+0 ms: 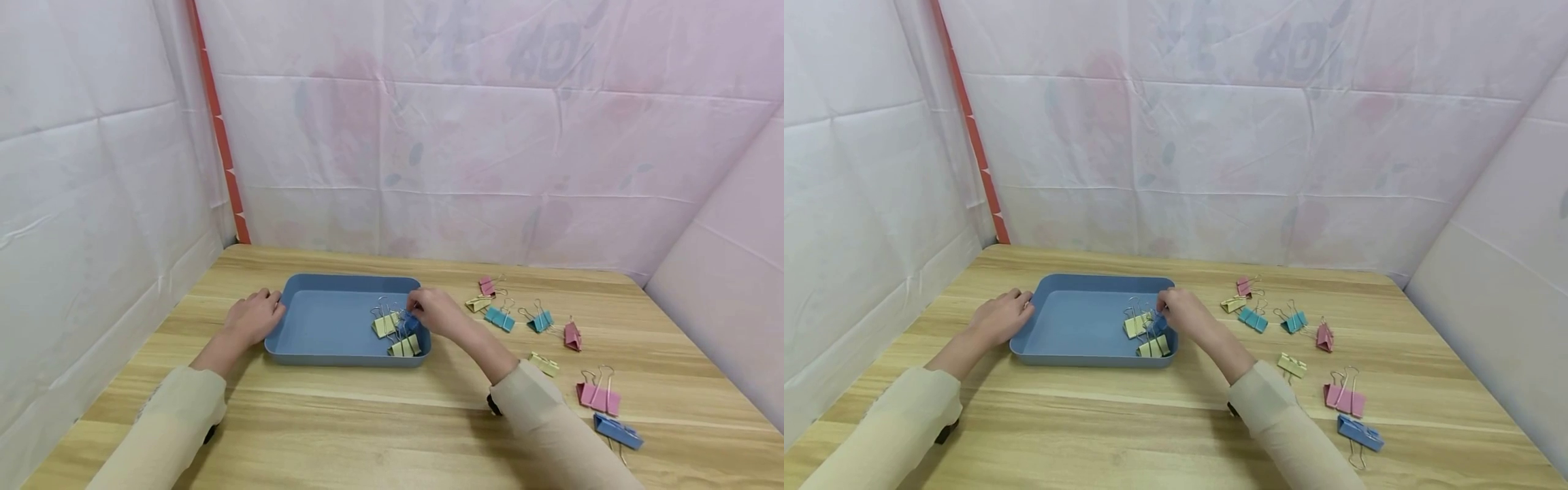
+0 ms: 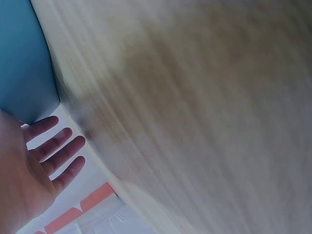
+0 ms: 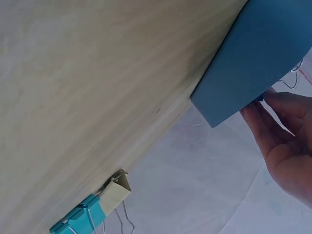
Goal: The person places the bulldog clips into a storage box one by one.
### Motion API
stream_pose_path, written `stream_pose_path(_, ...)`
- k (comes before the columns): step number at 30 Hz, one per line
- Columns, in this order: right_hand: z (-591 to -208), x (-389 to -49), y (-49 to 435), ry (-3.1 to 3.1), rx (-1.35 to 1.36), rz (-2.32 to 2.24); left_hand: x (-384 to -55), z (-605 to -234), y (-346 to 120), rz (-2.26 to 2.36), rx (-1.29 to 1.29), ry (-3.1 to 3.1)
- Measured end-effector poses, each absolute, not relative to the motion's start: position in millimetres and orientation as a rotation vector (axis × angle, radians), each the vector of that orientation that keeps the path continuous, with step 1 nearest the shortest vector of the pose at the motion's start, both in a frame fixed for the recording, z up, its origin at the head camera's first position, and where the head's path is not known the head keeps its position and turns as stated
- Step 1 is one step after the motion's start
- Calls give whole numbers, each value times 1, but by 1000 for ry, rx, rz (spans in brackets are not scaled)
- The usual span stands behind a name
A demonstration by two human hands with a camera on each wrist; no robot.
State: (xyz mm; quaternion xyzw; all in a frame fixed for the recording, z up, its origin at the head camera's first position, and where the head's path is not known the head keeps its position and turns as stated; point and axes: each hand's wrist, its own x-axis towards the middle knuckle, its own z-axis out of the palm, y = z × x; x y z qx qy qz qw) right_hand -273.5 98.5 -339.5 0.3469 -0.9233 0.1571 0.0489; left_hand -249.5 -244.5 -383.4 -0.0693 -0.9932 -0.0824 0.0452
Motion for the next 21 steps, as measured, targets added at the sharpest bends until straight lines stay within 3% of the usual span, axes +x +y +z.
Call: stream_pose_path(21, -331, -282, 118, -2724, 993, 598, -249, -382, -244, -242, -219, -3029)
